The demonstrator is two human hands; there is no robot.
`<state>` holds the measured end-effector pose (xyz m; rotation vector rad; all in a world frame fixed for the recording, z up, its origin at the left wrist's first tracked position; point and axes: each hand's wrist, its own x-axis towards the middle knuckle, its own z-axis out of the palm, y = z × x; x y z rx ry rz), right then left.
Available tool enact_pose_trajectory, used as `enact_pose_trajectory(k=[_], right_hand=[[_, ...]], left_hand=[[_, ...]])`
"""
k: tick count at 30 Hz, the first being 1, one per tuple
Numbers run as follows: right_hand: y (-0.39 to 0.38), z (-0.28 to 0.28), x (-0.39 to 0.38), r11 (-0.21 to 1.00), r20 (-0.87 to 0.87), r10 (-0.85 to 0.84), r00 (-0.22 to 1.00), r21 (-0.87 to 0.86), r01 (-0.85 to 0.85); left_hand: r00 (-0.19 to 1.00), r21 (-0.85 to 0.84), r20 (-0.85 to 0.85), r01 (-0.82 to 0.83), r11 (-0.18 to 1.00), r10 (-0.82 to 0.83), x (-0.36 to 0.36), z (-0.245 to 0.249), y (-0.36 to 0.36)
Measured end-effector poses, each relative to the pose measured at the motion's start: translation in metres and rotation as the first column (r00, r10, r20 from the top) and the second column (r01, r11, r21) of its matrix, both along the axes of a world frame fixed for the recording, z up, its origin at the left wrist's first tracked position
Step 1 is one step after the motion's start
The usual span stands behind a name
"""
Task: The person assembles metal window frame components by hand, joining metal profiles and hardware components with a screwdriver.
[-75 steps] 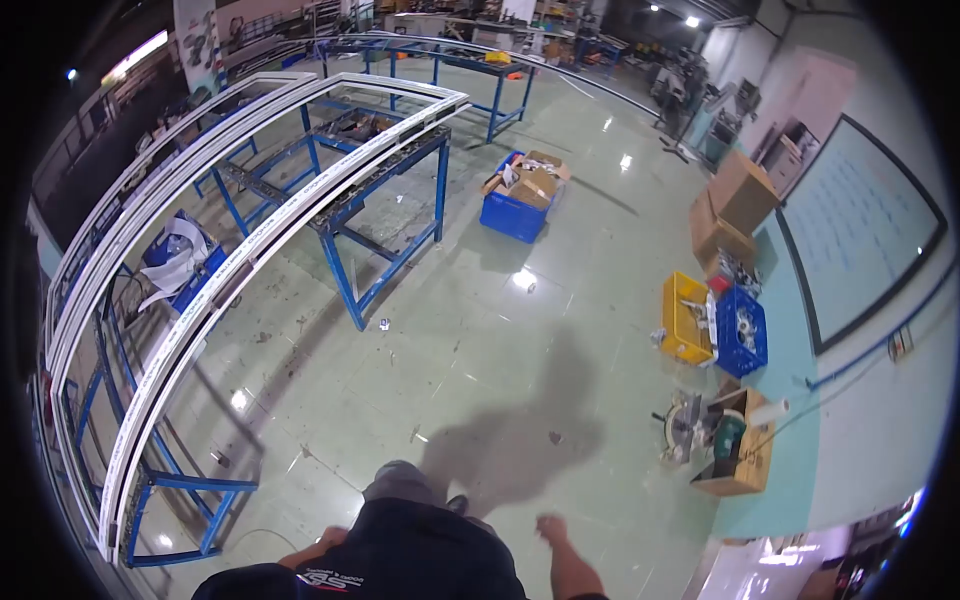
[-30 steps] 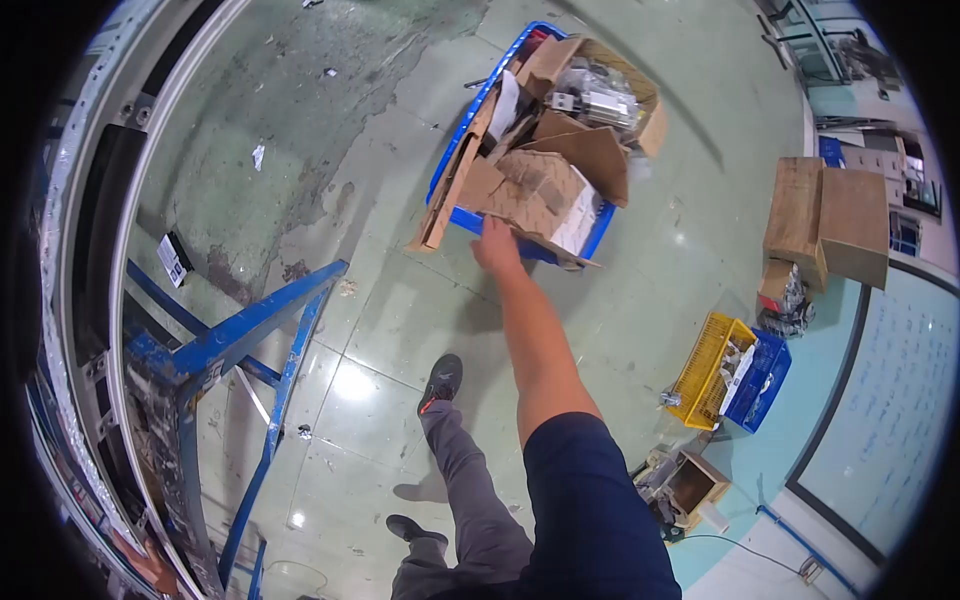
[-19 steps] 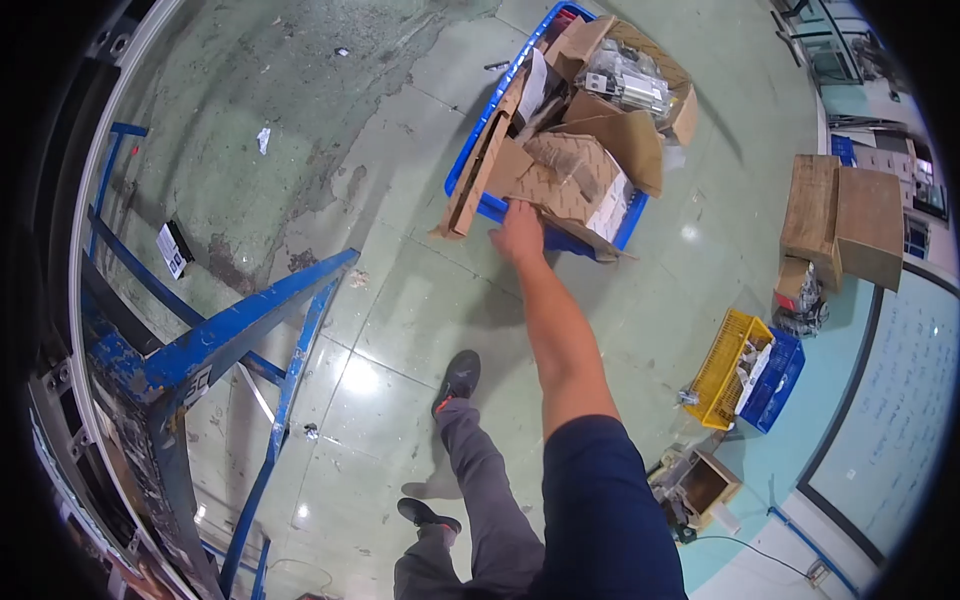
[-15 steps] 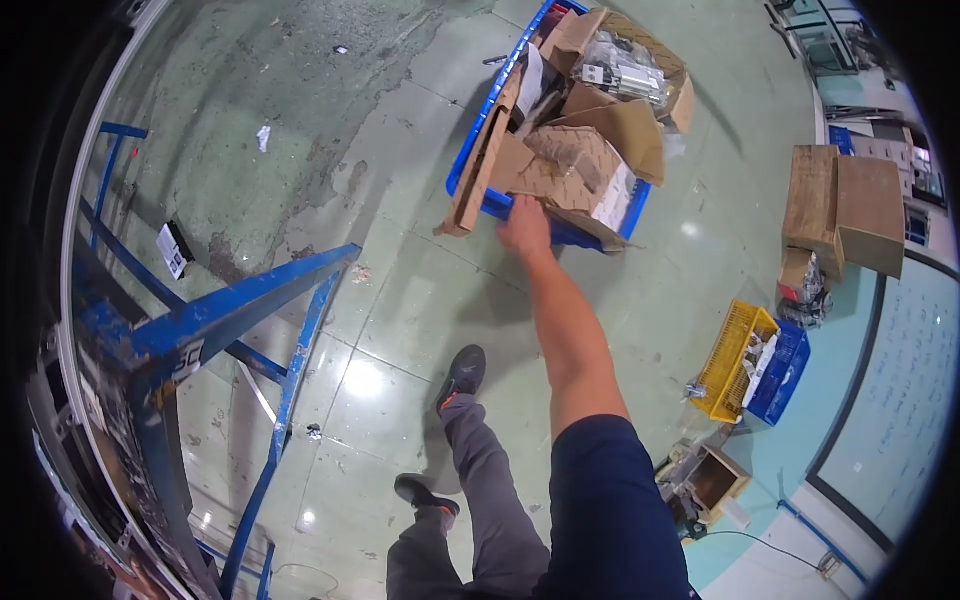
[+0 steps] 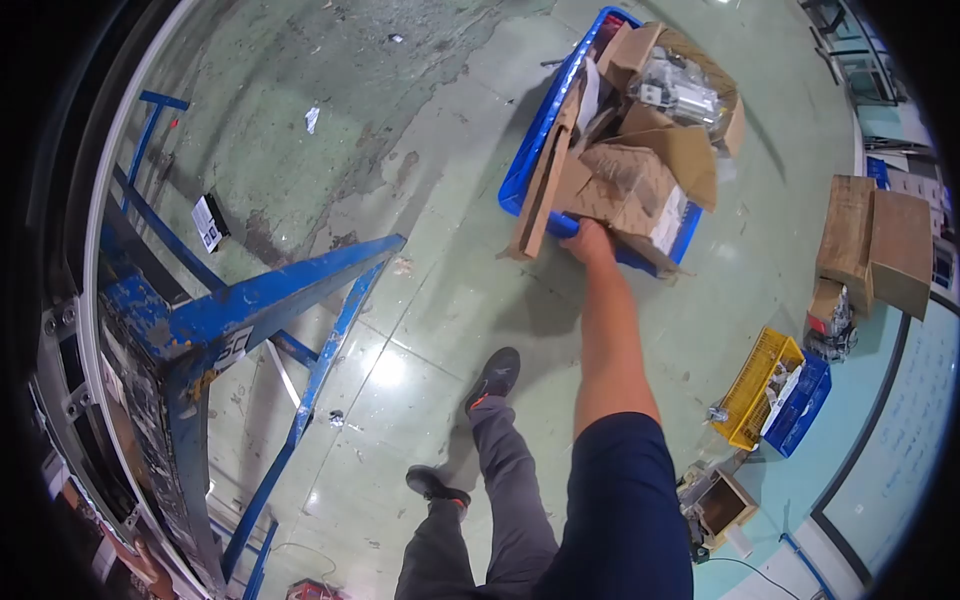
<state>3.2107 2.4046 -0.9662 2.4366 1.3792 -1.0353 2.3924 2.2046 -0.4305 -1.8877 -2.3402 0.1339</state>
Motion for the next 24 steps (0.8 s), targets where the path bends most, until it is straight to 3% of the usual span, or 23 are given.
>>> enact_pose_trajectory(k=[2, 3, 5, 8, 11, 12, 13, 15, 16, 17, 20, 21, 22, 23, 24], right_hand=[[-0.013, -0.005, -0.004, 1.0, 0.02, 0.024, 1.0, 0.003, -0.024], [-0.01, -0.001, -0.002, 0.999, 0.041, 0.041, 0.998, 0.018, -0.042], [-0.011, -0.001, -0.01, 0.998, 0.08, 0.068, 0.995, -0.015, -0.067], [-0.036, -0.007, -0.028, 0.998, 0.074, 0.06, 0.995, 0.004, -0.06], [-0.063, -0.006, -0.057, 0.996, 0.043, 0.036, 0.998, 0.08, -0.039], [-0.075, -0.004, -0.07, 0.997, 0.035, 0.022, 0.999, 0.07, -0.025], [-0.087, -0.003, -0.083, 0.998, 0.029, 0.008, 1.0, 0.057, -0.01], [-0.119, 0.001, -0.114, 1.0, 0.013, -0.012, 1.0, 0.021, 0.012], [-0.138, 0.0, -0.133, 1.0, 0.02, -0.013, 1.0, 0.018, 0.013], [-0.157, -0.002, -0.152, 1.0, 0.028, -0.015, 0.999, 0.016, 0.014], [-0.221, 0.0, -0.214, 1.0, 0.015, -0.027, 1.0, -0.014, 0.027], [-0.235, 0.003, -0.234, 0.999, 0.026, -0.03, 0.999, 0.017, 0.03], [-0.254, -0.005, -0.254, 0.998, 0.034, 0.018, 0.999, -0.068, -0.016], [-0.282, -0.034, -0.268, 0.996, 0.039, 0.059, 0.997, -0.068, -0.056], [-0.311, -0.074, -0.278, 0.993, 0.048, 0.105, 0.993, -0.064, -0.102]], left_hand=[[1.0, 0.005, -0.011, 0.006, 1.0, -0.006, 0.016, 0.0, 0.01], [0.996, 0.021, -0.01, 0.091, 0.996, -0.091, 0.028, -0.003, 0.022], [0.998, 0.048, -0.062, 0.011, 0.999, -0.008, 0.041, -0.005, 0.026], [0.998, 0.051, 0.038, 0.042, 0.998, -0.044, 0.011, -0.007, 0.019], [0.994, 0.034, -0.09, 0.063, 0.997, -0.06, 0.0, -0.005, 0.005], [0.996, 0.069, -0.065, 0.069, 0.995, -0.064, 0.015, -0.009, 0.007], [0.993, 0.04, 0.104, 0.058, 0.998, -0.062, 0.051, -0.006, 0.027], [0.991, 0.078, -0.024, 0.132, 0.988, -0.131, 0.069, -0.004, 0.031], [0.975, -0.021, -0.197, 0.097, 0.995, -0.099, 0.064, 0.003, 0.024], [0.993, -0.005, -0.114, 0.033, 0.999, -0.034, 0.068, -0.001, 0.021], [0.994, -0.047, -0.006, 0.107, 0.993, -0.107, 0.08, 0.005, 0.023], [0.987, -0.02, 0.012, 0.158, 0.987, -0.158, 0.07, 0.001, 0.008], [0.957, 0.104, 0.089, 0.268, 0.958, -0.277, 0.056, -0.002, 0.002], [0.906, 0.225, 0.15, 0.359, 0.906, -0.396, 0.043, -0.009, -0.003], [0.851, 0.399, 0.254, 0.34, 0.851, -0.459, 0.042, -0.012, -0.024]])
